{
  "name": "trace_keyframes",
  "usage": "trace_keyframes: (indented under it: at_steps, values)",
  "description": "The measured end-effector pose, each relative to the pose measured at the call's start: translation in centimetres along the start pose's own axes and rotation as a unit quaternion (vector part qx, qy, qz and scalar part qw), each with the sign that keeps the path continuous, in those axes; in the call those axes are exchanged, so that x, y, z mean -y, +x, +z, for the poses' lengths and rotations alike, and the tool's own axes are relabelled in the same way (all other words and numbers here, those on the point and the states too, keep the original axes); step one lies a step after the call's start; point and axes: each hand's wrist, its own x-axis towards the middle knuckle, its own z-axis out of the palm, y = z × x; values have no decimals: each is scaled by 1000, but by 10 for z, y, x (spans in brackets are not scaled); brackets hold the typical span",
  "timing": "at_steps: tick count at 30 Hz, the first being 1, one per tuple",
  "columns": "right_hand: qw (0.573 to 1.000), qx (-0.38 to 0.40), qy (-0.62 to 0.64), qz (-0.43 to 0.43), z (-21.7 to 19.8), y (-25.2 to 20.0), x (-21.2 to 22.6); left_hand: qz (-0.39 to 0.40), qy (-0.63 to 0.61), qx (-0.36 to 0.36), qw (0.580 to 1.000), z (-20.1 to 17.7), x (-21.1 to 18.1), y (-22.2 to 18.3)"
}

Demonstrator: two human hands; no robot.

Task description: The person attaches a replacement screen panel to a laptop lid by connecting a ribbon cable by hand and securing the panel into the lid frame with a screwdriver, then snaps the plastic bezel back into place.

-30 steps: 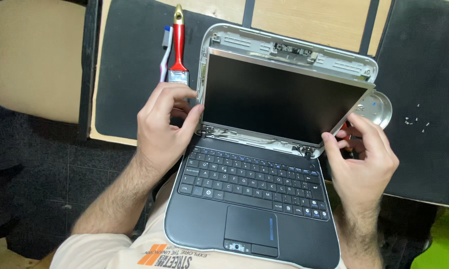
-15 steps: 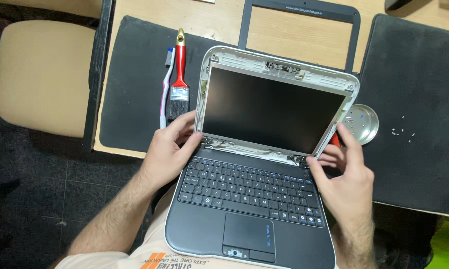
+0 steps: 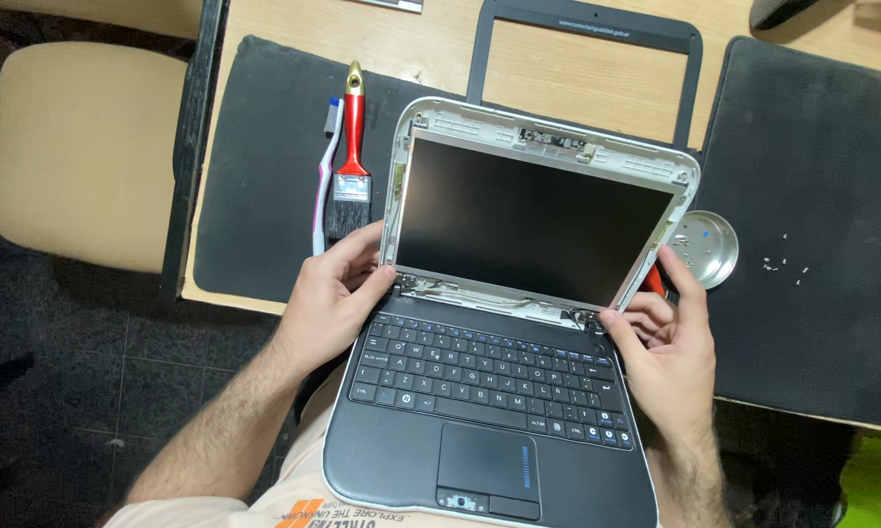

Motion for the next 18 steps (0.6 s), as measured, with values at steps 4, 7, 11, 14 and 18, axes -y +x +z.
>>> trace_keyframes:
  at_steps: [4, 7, 11, 14, 18]
  values:
    - [1000, -4, 0, -11, -1, 3, -13, -4, 14, 16, 1000, -3, -6, -1]
    - [1000, -5, 16, -4, -3, -1, -11, 7, 58, 5, 998, -5, -3, -5]
    - [999, -8, 35, 25, -6, -6, -8, -15, 28, 8, 999, -7, -6, -10]
    - [998, 6, 56, 30, -8, -11, -9, -17, 32, 15, 999, -8, -6, -15]
    - [995, 36, 74, 61, -11, -16, -17, -3, 91, 31, 995, -10, -2, -23]
